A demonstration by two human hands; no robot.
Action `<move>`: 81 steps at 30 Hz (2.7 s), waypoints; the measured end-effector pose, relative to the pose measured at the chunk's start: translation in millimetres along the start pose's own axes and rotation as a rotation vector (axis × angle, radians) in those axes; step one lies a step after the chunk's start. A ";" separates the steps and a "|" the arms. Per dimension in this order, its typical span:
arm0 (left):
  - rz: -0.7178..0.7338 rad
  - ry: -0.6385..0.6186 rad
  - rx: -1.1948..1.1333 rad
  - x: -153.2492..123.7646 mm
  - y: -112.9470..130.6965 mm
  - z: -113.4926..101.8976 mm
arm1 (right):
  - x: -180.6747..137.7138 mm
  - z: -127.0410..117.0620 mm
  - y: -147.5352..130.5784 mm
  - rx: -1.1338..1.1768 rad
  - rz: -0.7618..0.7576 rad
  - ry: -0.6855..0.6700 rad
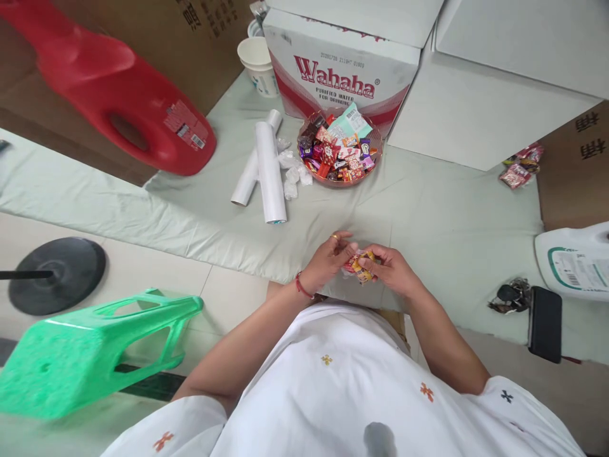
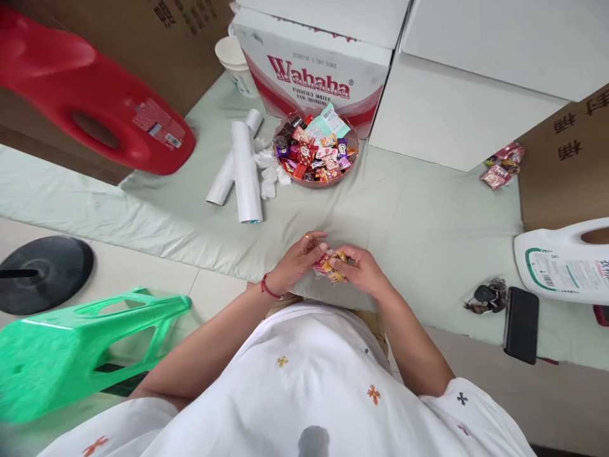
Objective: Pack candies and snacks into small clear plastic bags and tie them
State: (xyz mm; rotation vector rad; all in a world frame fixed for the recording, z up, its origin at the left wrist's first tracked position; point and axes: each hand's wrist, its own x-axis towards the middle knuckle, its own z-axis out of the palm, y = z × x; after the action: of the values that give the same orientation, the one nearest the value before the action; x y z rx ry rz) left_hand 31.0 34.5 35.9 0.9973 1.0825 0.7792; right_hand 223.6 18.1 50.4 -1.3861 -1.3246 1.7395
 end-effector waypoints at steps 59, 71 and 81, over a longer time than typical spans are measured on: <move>-0.087 -0.078 -0.200 -6.5 -7.4 8.1 | -10.0 -7.7 13.8 0.282 0.017 0.136; -0.044 0.319 -0.277 0.1 -29.4 33.0 | -2.1 40.4 31.8 -0.282 -0.197 0.438; -0.159 0.118 -0.270 -11.2 -26.0 18.2 | 2.1 21.5 25.0 0.038 -0.080 0.363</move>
State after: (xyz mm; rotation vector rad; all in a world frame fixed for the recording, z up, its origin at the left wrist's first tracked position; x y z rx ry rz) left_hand 46.1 10.2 18.2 0.6365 1.1094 0.8363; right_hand 206.8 3.1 26.3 -1.5185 -1.1241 1.3731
